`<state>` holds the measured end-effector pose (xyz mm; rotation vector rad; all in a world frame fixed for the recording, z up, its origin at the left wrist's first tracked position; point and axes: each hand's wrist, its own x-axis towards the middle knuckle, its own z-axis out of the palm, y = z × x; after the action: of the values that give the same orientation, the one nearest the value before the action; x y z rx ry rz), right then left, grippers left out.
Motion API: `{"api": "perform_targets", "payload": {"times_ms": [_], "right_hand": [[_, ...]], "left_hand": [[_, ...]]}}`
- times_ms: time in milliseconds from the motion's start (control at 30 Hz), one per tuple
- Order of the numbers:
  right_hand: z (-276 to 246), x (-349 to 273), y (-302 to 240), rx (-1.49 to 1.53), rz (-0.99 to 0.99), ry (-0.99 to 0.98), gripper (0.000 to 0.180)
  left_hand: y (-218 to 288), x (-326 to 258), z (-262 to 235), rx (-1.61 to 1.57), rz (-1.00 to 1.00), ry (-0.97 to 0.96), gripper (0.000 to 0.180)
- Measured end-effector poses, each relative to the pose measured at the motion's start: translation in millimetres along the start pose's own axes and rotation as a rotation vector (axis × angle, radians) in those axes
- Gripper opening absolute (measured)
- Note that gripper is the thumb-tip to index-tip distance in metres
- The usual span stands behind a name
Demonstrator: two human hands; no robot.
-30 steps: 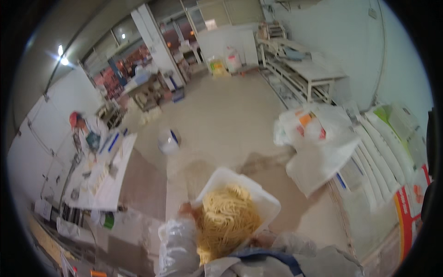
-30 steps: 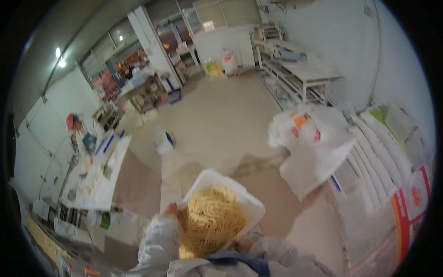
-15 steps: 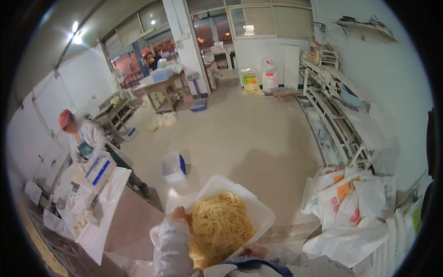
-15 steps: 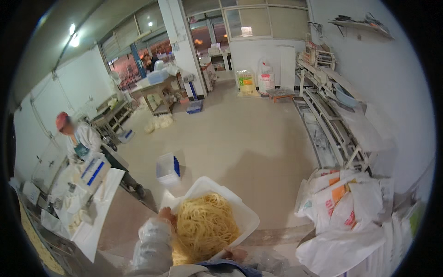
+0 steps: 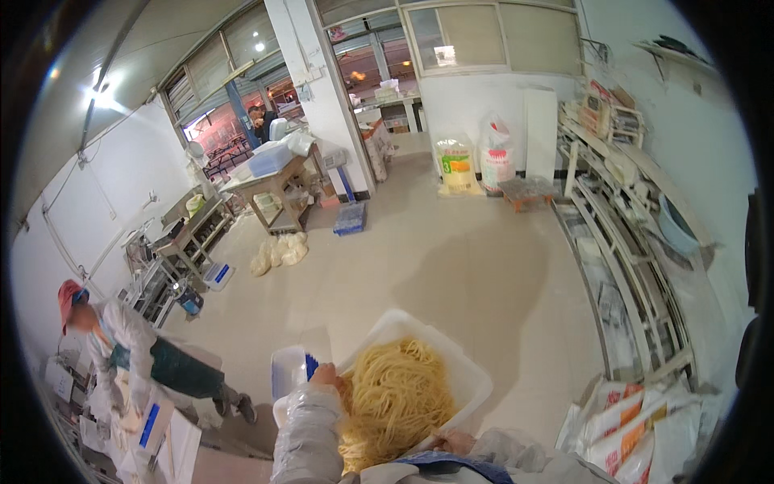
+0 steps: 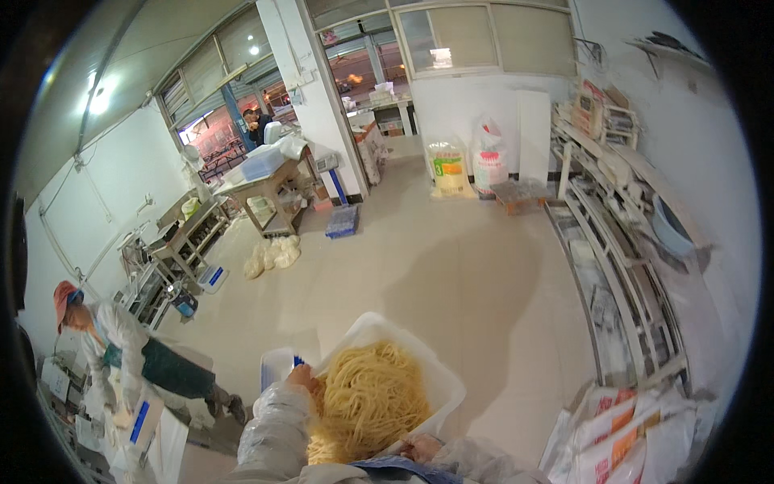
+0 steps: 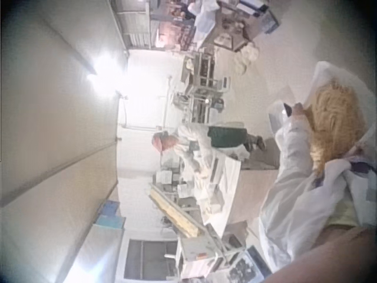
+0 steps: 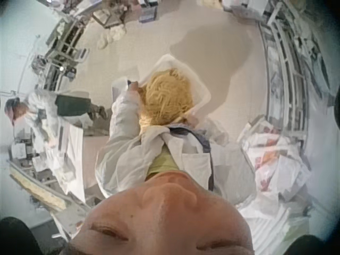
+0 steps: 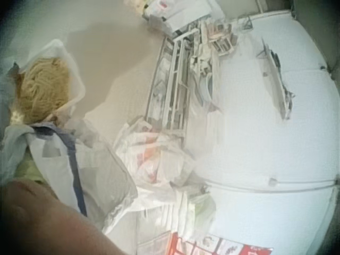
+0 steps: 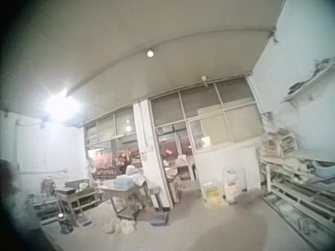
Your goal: The person feeds sheets of dough into a noodle-making machine, which extrudes noodles into a tray. The person collects the noodles, carries the tray across the room, and places it on a table.
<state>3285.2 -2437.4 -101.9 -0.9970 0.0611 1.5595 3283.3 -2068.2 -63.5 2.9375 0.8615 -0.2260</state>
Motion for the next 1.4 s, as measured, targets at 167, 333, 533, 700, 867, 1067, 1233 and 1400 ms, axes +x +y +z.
{"api": "perform_targets", "payload": {"times_ms": [167, 333, 533, 700, 867, 1067, 1233, 1400], "right_hand": [[-76, 96, -158, -0.882, -0.520, 0.112, 0.031], [-121, 201, -318, -0.134, -0.032, 0.188, 0.030], [-192, 262, -479, -0.697, -0.431, 0.229, 0.030], [-257, 358, -641, 0.074, -0.171, 0.048, 0.024], [-279, 411, -821, -0.119, -0.016, 0.320, 0.031], [-355, 555, -979, -0.553, -0.102, 0.267, 0.042], [-400, 625, -1141, -0.689, -0.443, 0.187, 0.034], [-418, 667, -1305, -0.107, -0.190, 0.227, 0.034]], "left_hand": [[2, 178, -36, 0.059, -0.118, -0.031, 0.032], [41, 366, -53, 0.062, -0.097, -0.013, 0.033], [101, 608, -102, 0.099, 0.083, -0.097, 0.039], [136, 782, -90, 0.049, 0.019, -0.135, 0.043], [137, 939, -135, 0.020, -0.098, -0.044, 0.040], [131, 1154, -159, -0.047, -0.096, 0.015, 0.034], [164, 1357, -183, 0.000, 0.024, -0.011, 0.043], [207, 1556, -229, 0.082, 0.178, -0.058, 0.043]]}}
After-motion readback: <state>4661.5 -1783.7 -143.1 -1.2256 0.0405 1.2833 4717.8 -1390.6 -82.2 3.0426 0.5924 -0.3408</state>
